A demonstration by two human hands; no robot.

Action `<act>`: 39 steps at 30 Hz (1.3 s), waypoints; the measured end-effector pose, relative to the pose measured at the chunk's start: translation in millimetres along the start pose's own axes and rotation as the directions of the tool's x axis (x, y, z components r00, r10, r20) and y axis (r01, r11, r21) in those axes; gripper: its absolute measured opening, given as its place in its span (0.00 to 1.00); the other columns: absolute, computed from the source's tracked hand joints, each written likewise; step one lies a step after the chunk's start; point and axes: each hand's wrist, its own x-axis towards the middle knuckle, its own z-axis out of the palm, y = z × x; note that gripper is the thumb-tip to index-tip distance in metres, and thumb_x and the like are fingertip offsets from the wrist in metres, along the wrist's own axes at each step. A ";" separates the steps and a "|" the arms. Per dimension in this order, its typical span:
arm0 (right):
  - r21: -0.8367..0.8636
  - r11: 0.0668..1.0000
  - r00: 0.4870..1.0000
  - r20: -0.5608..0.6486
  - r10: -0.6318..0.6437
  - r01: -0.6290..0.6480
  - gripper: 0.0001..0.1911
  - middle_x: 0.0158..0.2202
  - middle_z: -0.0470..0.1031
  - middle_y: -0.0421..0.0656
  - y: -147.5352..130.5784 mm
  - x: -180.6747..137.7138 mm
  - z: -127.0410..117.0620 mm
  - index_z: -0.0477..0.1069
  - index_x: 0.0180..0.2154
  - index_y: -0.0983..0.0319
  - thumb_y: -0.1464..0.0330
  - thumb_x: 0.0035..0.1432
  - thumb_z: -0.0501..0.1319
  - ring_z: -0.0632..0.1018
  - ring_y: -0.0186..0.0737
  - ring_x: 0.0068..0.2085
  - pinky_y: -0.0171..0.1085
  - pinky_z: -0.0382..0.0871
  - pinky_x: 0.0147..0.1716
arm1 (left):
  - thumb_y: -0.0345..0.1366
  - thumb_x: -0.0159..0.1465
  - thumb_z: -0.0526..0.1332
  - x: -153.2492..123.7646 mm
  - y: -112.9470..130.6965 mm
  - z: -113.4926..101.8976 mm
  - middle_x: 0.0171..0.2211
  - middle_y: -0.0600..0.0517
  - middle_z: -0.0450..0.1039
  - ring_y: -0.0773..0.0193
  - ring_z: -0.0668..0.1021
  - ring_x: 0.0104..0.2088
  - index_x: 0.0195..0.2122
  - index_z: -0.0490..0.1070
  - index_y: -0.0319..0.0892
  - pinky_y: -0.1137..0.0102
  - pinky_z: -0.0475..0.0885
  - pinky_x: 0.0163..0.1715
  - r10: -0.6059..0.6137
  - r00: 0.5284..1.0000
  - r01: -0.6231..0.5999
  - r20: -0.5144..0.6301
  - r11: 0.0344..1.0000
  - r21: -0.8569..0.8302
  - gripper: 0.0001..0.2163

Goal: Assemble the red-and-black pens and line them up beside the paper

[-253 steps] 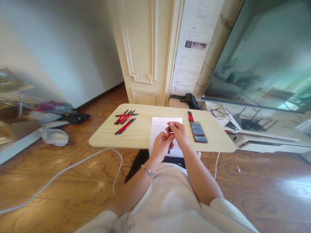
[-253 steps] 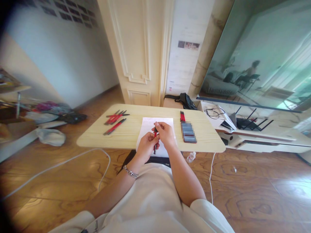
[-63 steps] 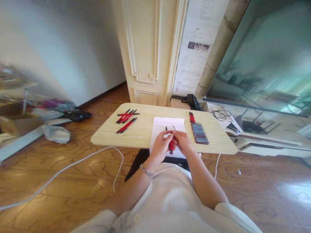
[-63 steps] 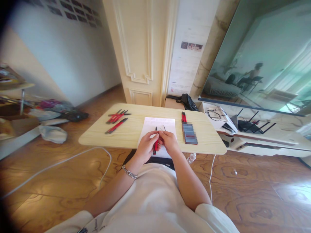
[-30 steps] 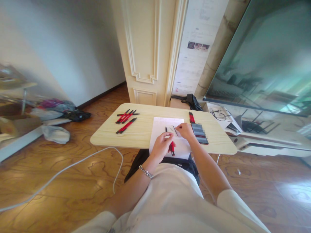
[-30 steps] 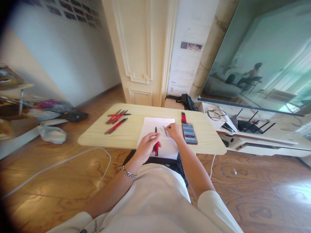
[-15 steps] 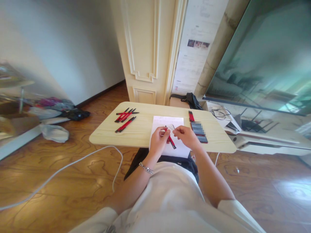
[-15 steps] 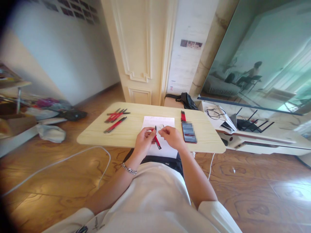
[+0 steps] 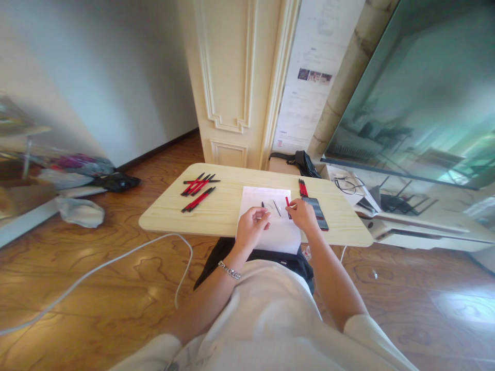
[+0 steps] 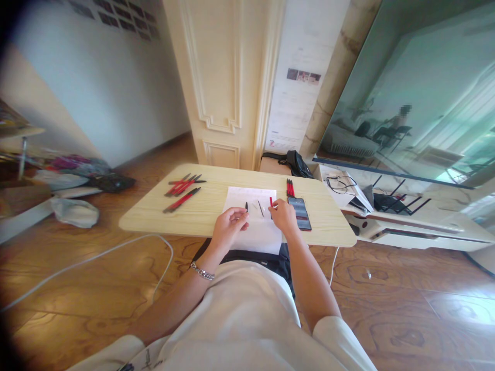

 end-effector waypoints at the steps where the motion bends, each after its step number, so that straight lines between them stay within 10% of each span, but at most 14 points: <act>1: -0.037 0.999 1.000 0.009 0.003 -0.002 0.09 0.34 0.80 0.45 1.2 1.4 3.3 0.75 0.37 0.60 0.64 0.55 0.62 0.78 0.42 0.39 0.35 0.62 0.36 | 0.48 0.55 0.66 -0.1 -1.3 -0.3 0.33 0.48 0.76 0.66 0.78 0.25 0.41 0.72 0.39 0.71 0.75 0.27 0.004 1.000 -0.004 0.007 1.000 0.010 0.19; 20: 0.255 0.967 0.960 -0.270 0.075 -0.004 0.22 0.27 0.76 0.43 11.6 -37.6 21.8 0.74 0.34 0.61 0.54 0.63 0.49 0.73 0.39 0.29 0.33 0.60 0.30 | 0.43 0.59 0.62 -13.2 1.3 -11.4 0.30 0.50 0.77 0.63 0.77 0.29 0.36 0.75 0.44 0.71 0.70 0.33 0.193 0.981 -0.189 0.029 0.902 0.389 0.10; 39: -0.189 0.982 0.996 0.084 0.028 -0.012 0.21 0.39 0.79 0.55 4.5 20.6 5.4 0.77 0.35 0.63 0.55 0.60 0.53 0.77 0.50 0.44 0.38 0.64 0.39 | 0.36 0.63 0.59 -17.1 -10.8 -12.9 0.31 0.49 0.72 0.62 0.74 0.31 0.32 0.73 0.44 0.69 0.66 0.34 0.282 0.922 -0.385 0.266 0.582 0.717 0.05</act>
